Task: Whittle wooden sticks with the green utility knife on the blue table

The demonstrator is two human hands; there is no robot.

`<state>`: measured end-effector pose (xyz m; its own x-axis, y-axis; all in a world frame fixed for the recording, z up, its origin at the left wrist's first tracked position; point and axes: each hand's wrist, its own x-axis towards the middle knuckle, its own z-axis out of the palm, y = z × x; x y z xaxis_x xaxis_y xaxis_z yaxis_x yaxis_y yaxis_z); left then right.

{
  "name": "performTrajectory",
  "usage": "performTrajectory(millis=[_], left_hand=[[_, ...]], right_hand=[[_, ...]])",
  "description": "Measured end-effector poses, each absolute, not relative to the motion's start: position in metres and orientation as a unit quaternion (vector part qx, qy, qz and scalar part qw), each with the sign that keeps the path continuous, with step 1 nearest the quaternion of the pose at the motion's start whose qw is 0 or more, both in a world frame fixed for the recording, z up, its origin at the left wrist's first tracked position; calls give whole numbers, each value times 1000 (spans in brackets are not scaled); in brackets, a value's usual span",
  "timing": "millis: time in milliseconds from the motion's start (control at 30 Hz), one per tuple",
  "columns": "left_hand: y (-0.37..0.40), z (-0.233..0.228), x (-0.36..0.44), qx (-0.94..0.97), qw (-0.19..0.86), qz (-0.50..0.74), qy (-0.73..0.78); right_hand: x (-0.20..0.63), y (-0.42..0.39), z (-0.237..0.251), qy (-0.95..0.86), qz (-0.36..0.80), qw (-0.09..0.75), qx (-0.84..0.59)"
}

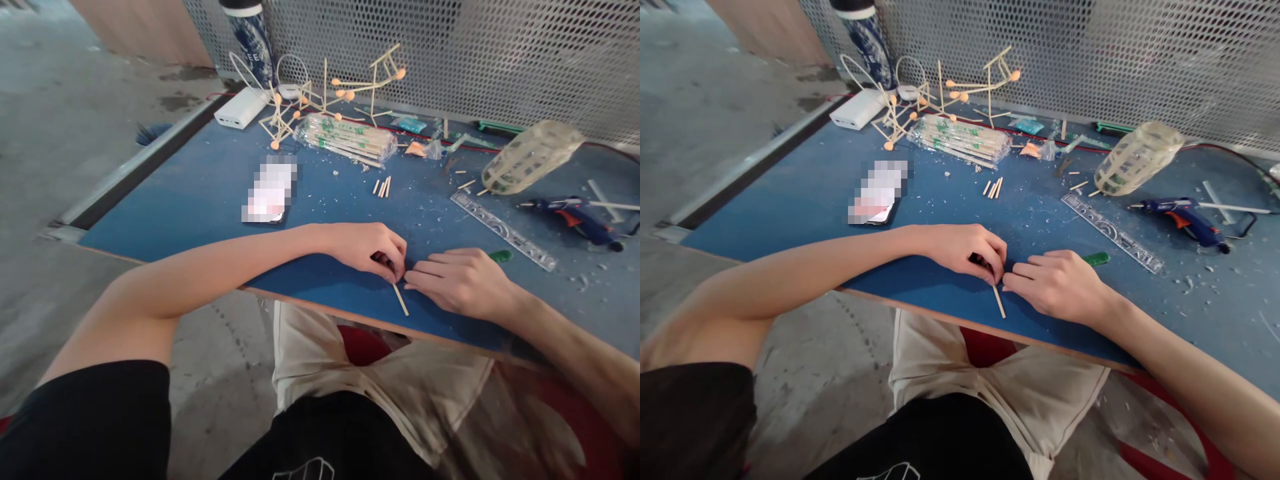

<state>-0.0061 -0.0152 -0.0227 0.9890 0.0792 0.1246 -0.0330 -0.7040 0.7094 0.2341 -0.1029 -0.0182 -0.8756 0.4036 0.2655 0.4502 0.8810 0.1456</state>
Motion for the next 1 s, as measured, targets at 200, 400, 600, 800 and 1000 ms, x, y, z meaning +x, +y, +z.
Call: performTrajectory(millis=[200, 400, 600, 800, 1000], left_hand=[[-14, -24, -6, 919, 387, 76, 18], [-12, -26, -6, 919, 385, 83, 13], [-13, -24, -5, 916, 395, 68, 15], [-14, -25, -6, 920, 385, 70, 13], [-14, -27, -6, 924, 374, 77, 4]], right_hand=[[231, -106, -17, -964, -110, 109, -214], [229, -105, -20, -966, -121, 103, -205], [237, -97, -22, -964, -143, 107, -196], [238, -99, -21, -964, -140, 111, -198], [238, -97, -20, -969, -122, 99, -192]])
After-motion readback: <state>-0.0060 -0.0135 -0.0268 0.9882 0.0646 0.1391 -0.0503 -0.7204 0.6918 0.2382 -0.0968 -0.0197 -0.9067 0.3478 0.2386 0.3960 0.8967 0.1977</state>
